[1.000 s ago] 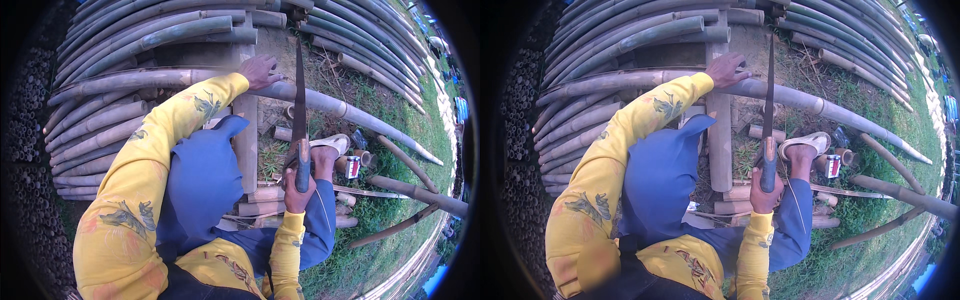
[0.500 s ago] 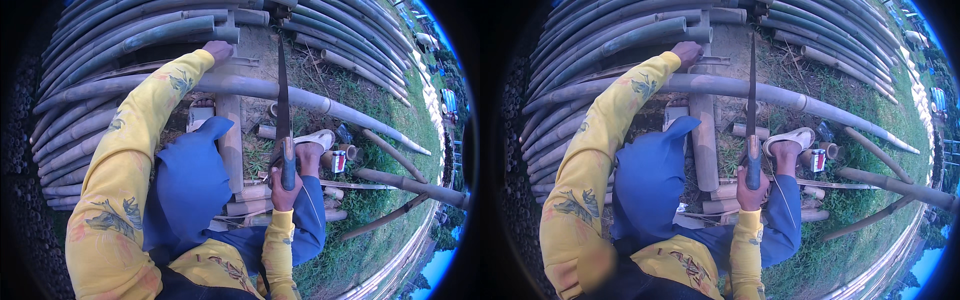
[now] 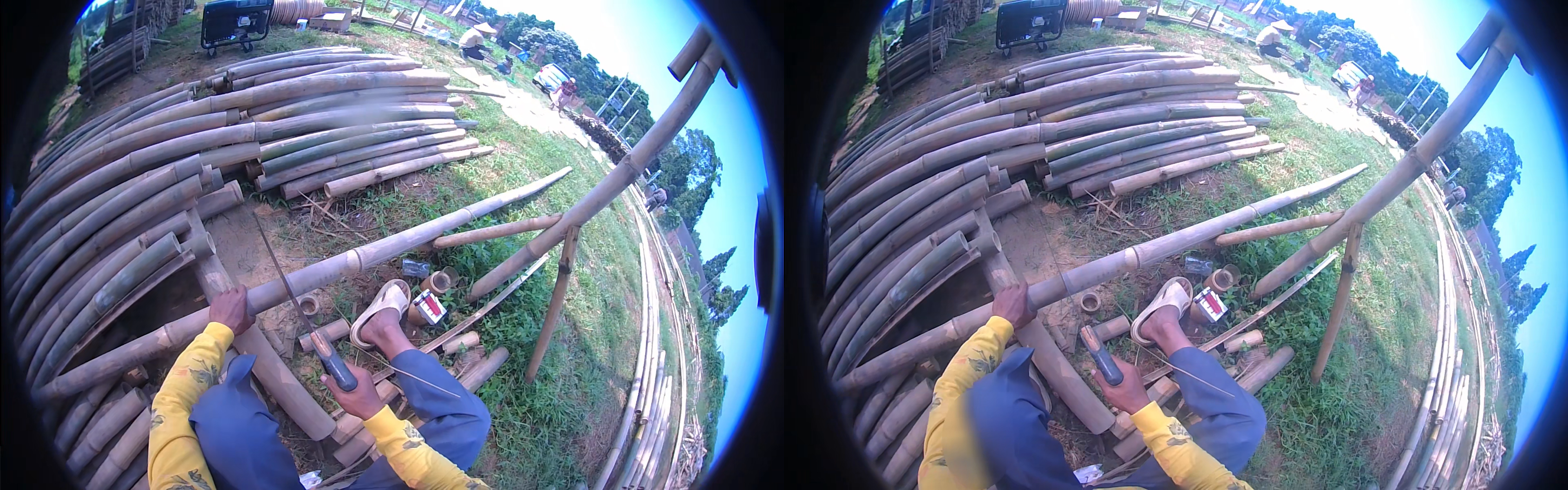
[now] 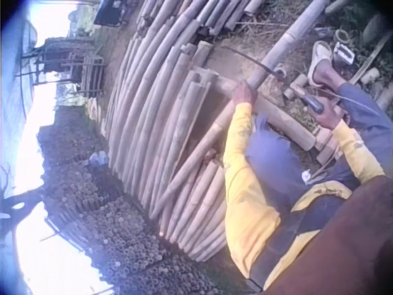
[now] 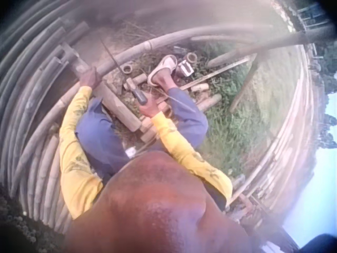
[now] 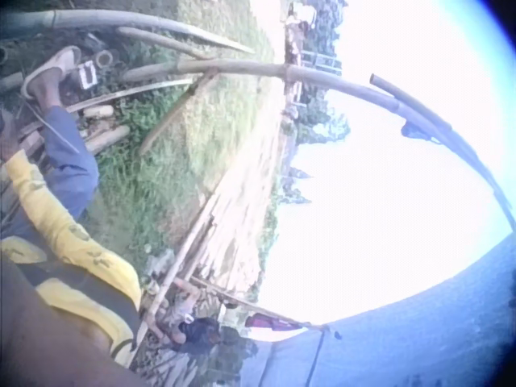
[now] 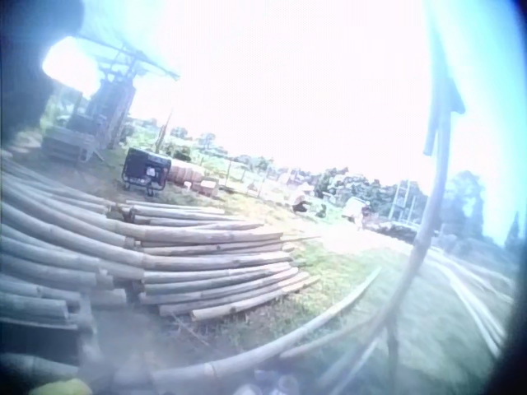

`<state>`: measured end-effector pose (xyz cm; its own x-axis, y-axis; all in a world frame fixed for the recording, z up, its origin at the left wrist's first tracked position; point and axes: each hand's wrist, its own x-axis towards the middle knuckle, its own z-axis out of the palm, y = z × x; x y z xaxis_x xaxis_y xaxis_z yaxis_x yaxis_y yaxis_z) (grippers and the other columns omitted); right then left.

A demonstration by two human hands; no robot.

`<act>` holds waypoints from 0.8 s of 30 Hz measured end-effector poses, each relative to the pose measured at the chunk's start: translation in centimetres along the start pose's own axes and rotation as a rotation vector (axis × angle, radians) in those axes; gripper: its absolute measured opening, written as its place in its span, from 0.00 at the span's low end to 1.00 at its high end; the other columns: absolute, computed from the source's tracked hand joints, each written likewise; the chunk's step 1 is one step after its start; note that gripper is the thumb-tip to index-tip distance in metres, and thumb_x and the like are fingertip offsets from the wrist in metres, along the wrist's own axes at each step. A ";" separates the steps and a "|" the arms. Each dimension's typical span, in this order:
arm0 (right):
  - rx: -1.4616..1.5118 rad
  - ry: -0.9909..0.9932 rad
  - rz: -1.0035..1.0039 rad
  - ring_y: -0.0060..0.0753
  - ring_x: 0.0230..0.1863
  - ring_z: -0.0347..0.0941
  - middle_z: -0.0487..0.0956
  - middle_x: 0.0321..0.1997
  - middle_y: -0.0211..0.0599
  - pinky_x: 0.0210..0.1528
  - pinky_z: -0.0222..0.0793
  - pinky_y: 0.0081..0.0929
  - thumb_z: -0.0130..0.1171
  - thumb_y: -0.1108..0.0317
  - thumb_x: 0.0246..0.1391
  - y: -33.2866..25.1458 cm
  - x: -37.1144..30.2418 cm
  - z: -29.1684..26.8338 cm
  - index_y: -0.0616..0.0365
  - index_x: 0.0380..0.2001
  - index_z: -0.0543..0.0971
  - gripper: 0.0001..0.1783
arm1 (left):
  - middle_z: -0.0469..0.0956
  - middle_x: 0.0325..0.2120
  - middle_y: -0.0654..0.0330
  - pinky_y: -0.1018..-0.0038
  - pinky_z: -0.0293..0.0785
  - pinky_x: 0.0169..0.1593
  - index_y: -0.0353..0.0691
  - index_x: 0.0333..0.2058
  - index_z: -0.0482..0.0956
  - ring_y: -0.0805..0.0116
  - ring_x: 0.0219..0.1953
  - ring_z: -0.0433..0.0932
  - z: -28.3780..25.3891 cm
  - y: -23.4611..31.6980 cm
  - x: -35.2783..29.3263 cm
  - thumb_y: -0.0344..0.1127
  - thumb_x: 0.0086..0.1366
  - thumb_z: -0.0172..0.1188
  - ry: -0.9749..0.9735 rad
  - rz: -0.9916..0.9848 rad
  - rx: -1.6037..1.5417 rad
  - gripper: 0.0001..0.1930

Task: The person sits on the ground and uses a hand saw to cut a long bamboo pole into shorter sections. They repeatedly position the pole, saw through it, and move the cut pieces aside. The work area contains many stacked bamboo poles and cut segments.

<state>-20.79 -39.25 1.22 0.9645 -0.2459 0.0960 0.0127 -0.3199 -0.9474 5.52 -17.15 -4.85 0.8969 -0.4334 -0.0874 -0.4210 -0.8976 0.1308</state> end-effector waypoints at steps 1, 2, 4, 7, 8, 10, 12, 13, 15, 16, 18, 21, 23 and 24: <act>-0.004 -0.034 0.066 0.20 0.23 0.68 0.75 0.22 0.30 0.30 0.68 0.26 0.68 0.66 0.60 -0.1 -0.7 0.0 0.62 0.43 0.80 0.13 | 0.81 0.41 0.46 0.57 0.77 0.54 0.34 0.46 0.74 0.49 0.47 0.83 0.2 -0.3 -0.3 0.49 0.48 0.73 0.019 0.016 0.023 0.31; -0.008 -0.070 0.131 0.25 0.24 0.70 0.77 0.24 0.35 0.32 0.70 0.29 0.67 0.66 0.59 -0.5 -1.4 -0.1 0.62 0.45 0.80 0.15 | 0.82 0.40 0.47 0.57 0.78 0.53 0.34 0.45 0.75 0.49 0.45 0.83 0.2 -0.7 -0.7 0.46 0.48 0.73 0.040 0.031 0.046 0.30; -0.025 -0.050 0.131 0.33 0.26 0.75 0.79 0.26 0.43 0.35 0.73 0.33 0.66 0.65 0.59 -2.9 -3.6 -0.7 0.61 0.48 0.80 0.17 | 0.83 0.37 0.48 0.58 0.79 0.51 0.35 0.43 0.75 0.48 0.43 0.84 1.1 -0.9 -1.2 0.44 0.48 0.73 0.121 0.073 0.060 0.27; 0.009 0.033 0.078 0.37 0.27 0.78 0.79 0.27 0.45 0.36 0.73 0.34 0.66 0.66 0.58 -3.6 -6.2 -1.5 0.62 0.45 0.80 0.15 | 0.83 0.37 0.47 0.59 0.80 0.51 0.35 0.43 0.75 0.48 0.43 0.84 0.7 -1.4 -0.5 0.44 0.46 0.74 0.094 0.044 0.062 0.29; 0.018 0.084 0.055 0.40 0.27 0.79 0.79 0.27 0.47 0.35 0.72 0.35 0.65 0.67 0.58 -3.6 -6.1 -1.6 0.62 0.45 0.81 0.14 | 0.83 0.38 0.46 0.58 0.80 0.50 0.35 0.43 0.75 0.47 0.43 0.84 0.4 -0.6 -0.9 0.45 0.46 0.74 0.076 0.044 0.049 0.29; -0.036 0.006 0.111 0.38 0.27 0.79 0.79 0.27 0.47 0.34 0.72 0.35 0.65 0.68 0.57 -2.9 -4.2 -1.8 0.62 0.44 0.81 0.13 | 0.83 0.38 0.45 0.57 0.80 0.49 0.34 0.44 0.75 0.47 0.43 0.84 0.9 0.5 0.1 0.45 0.46 0.74 0.030 0.055 0.004 0.29; -0.039 -0.038 0.106 0.32 0.26 0.77 0.78 0.26 0.48 0.33 0.71 0.36 0.65 0.68 0.57 -2.6 -1.7 -0.7 0.62 0.43 0.81 0.12 | 0.83 0.39 0.45 0.56 0.81 0.48 0.34 0.44 0.75 0.47 0.43 0.85 0.4 -0.2 0.1 0.45 0.47 0.74 -0.007 0.036 0.015 0.30; -0.008 -0.029 0.110 0.32 0.25 0.75 0.78 0.25 0.47 0.32 0.71 0.35 0.65 0.68 0.57 -2.5 -1.4 -0.7 0.62 0.42 0.81 0.11 | 0.84 0.39 0.44 0.55 0.81 0.48 0.34 0.45 0.76 0.47 0.43 0.85 -0.2 -0.7 0.1 0.45 0.47 0.74 -0.009 0.023 0.017 0.30; 0.060 -0.025 0.133 0.31 0.24 0.72 0.77 0.25 0.46 0.32 0.71 0.35 0.65 0.68 0.57 -2.6 -1.9 -0.8 0.62 0.40 0.81 0.11 | 0.84 0.39 0.44 0.55 0.81 0.48 0.34 0.45 0.76 0.46 0.43 0.85 -0.6 -0.6 0.2 0.45 0.47 0.74 0.017 0.021 0.017 0.30; 0.021 -0.050 0.127 0.30 0.24 0.69 0.76 0.24 0.44 0.32 0.70 0.34 0.66 0.68 0.57 -2.7 -2.7 -0.9 0.62 0.42 0.81 0.12 | 0.84 0.39 0.44 0.55 0.81 0.48 0.34 0.46 0.76 0.46 0.43 0.85 -0.4 -1.0 -0.2 0.45 0.46 0.74 0.027 0.022 0.033 0.31; -0.011 -0.026 0.161 0.25 0.25 0.71 0.77 0.24 0.41 0.33 0.71 0.30 0.66 0.70 0.58 -4.7 -6.2 -2.5 0.63 0.43 0.81 0.12 | 0.84 0.37 0.44 0.56 0.82 0.49 0.33 0.45 0.77 0.46 0.42 0.86 -1.4 -0.5 -0.3 0.46 0.47 0.73 0.018 0.031 0.063 0.30; -0.063 0.019 0.267 0.21 0.25 0.72 0.78 0.24 0.38 0.31 0.71 0.27 0.66 0.73 0.57 -5.3 -11.7 -4.9 0.64 0.42 0.82 0.10 | 0.84 0.35 0.43 0.54 0.82 0.45 0.32 0.40 0.79 0.44 0.39 0.85 -1.1 0.0 0.8 0.41 0.48 0.71 -0.006 0.061 0.003 0.24; -0.101 0.061 0.150 0.19 0.24 0.71 0.78 0.23 0.36 0.30 0.70 0.26 0.67 0.74 0.56 -5.3 -10.3 -4.7 0.64 0.40 0.82 0.09 | 0.84 0.35 0.42 0.55 0.82 0.46 0.32 0.41 0.78 0.43 0.40 0.85 -0.5 -0.6 0.0 0.41 0.49 0.71 0.007 0.033 0.001 0.23; -0.125 0.002 0.144 0.18 0.25 0.71 0.78 0.23 0.35 0.30 0.70 0.25 0.66 0.74 0.57 -5.1 -7.7 -4.4 0.64 0.40 0.82 0.08 | 0.84 0.35 0.41 0.54 0.82 0.47 0.32 0.41 0.78 0.42 0.40 0.85 -0.6 -0.4 0.0 0.41 0.49 0.71 -0.007 0.043 -0.006 0.24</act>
<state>-29.39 -39.77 6.61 0.9537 -0.2986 -0.0369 -0.1579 -0.3925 -0.9061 5.73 -16.78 -4.32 0.8770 -0.4722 -0.0886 -0.4583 -0.8776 0.1404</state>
